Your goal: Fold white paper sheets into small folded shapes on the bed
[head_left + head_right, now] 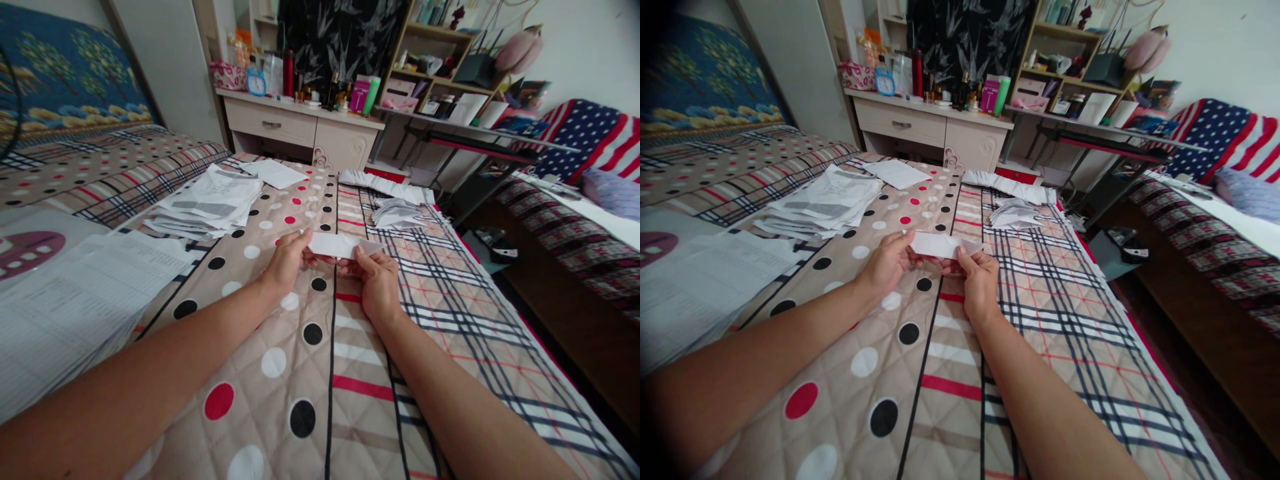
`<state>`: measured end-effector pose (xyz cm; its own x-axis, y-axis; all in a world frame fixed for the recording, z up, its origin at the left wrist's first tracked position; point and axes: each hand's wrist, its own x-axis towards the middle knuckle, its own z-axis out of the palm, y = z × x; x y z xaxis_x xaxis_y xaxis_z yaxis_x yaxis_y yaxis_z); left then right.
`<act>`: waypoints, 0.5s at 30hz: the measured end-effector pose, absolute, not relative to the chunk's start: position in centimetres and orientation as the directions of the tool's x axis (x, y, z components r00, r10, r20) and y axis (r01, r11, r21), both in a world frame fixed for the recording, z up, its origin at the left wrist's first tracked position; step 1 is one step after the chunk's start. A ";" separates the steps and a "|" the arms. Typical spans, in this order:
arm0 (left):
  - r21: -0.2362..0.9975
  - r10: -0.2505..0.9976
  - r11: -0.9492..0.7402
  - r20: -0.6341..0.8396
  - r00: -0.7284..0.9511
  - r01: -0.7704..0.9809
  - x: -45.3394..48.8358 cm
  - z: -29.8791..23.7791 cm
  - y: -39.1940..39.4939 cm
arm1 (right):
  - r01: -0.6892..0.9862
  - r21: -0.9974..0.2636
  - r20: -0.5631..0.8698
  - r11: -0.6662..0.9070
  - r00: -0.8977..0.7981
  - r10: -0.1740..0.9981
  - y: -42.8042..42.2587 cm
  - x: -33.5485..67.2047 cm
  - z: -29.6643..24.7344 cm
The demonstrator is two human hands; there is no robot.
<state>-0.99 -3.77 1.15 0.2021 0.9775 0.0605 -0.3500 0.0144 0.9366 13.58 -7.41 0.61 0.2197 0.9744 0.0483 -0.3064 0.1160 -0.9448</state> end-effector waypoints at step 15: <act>0.988 0.989 0.044 -0.022 0.146 -0.148 -1.3 0.8 -3.7 | -0.262 -0.963 -0.019 0.064 0.303 0.953 -7.3 13.5 0.9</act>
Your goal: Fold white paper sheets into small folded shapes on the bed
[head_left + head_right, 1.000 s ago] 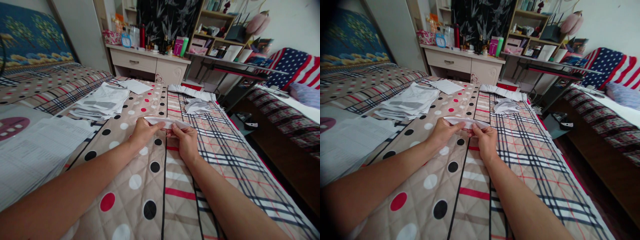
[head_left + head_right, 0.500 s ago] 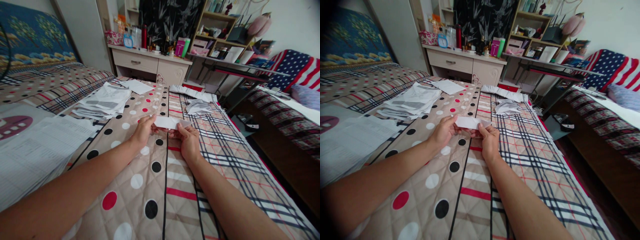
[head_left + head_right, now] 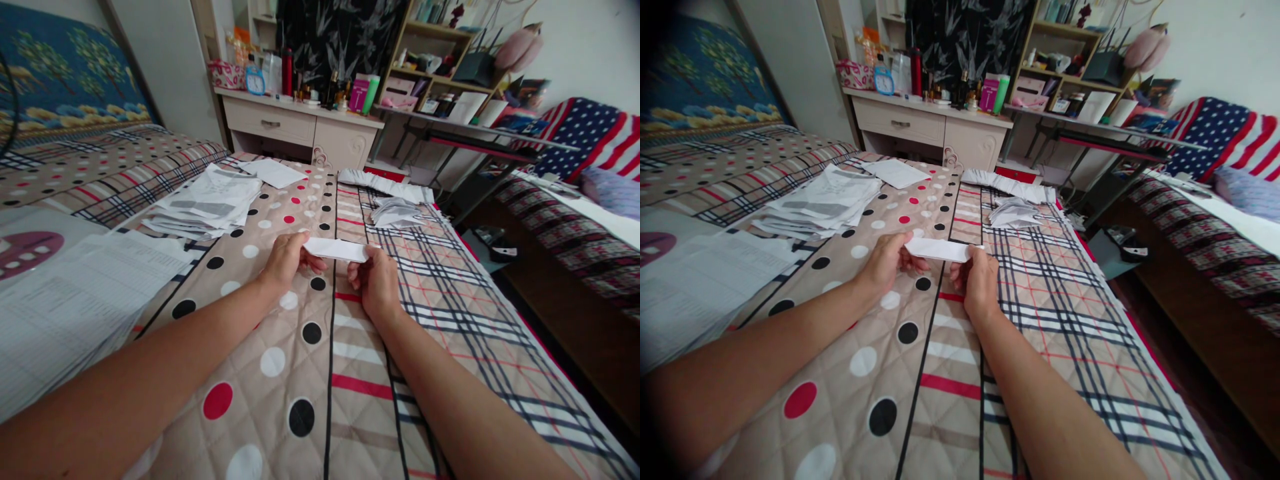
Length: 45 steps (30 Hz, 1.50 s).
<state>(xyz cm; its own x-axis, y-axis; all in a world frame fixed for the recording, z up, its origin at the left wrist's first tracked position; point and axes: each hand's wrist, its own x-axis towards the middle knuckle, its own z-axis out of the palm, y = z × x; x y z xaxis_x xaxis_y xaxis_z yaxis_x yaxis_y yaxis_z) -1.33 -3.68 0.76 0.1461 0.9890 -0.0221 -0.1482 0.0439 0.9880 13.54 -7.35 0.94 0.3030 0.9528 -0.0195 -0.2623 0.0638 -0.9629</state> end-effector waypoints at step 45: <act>0.809 0.861 -0.496 0.411 0.299 0.316 -2.1 0.7 -3.0 | 0.604 -0.703 0.457 0.377 -0.024 0.889 -6.9 15.0 -0.2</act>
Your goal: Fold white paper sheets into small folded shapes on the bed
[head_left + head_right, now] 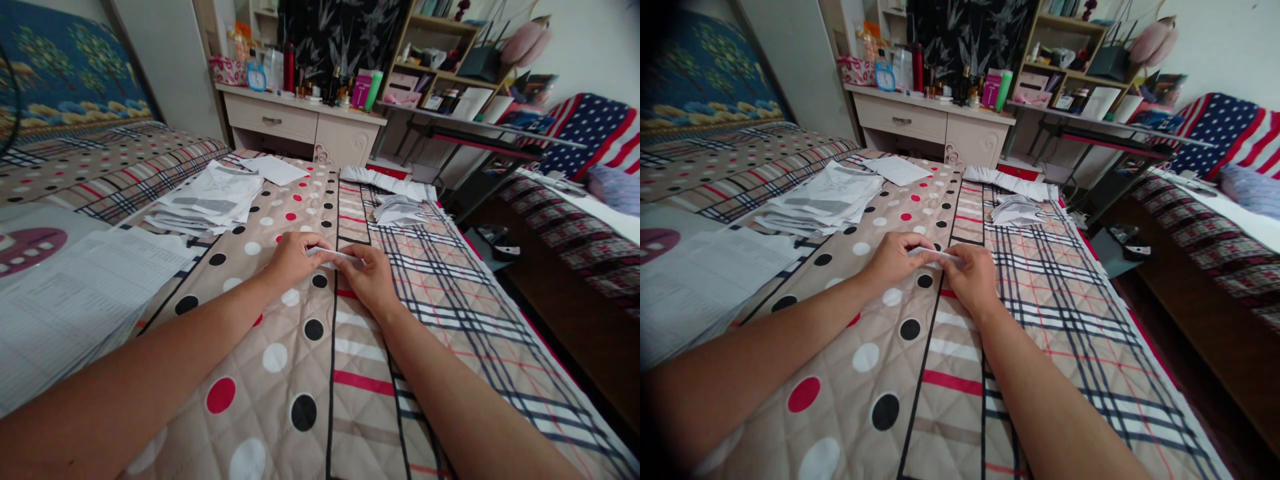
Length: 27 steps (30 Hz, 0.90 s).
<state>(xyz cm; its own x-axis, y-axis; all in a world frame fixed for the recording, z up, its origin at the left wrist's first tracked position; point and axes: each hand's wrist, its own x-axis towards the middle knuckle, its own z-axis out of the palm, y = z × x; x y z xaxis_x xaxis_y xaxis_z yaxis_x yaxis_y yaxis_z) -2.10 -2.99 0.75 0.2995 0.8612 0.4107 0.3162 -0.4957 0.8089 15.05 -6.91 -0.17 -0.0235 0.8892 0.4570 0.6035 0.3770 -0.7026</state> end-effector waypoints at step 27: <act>0.892 0.937 -0.348 0.344 0.066 0.289 -3.4 0.3 -1.0 | 0.529 -0.826 0.299 0.197 0.114 0.947 -7.0 15.7 0.0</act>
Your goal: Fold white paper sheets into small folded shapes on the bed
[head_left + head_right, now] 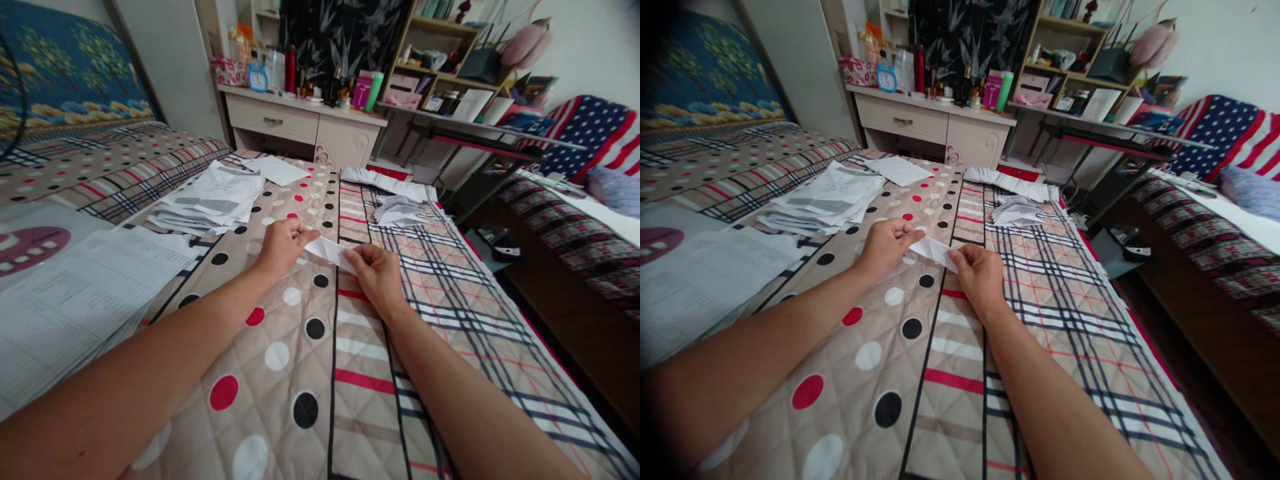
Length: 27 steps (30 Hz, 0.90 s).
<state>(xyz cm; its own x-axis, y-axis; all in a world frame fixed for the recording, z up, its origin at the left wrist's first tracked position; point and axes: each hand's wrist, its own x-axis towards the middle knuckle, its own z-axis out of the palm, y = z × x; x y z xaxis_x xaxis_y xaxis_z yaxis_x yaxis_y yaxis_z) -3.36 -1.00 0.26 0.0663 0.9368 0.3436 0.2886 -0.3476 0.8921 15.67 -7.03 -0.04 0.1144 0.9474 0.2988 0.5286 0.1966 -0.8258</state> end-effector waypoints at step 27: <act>0.947 0.926 0.151 -0.035 0.377 -0.283 -1.5 1.1 -3.1 | 0.899 -0.262 0.562 0.351 -0.154 0.813 -8.1 13.9 1.0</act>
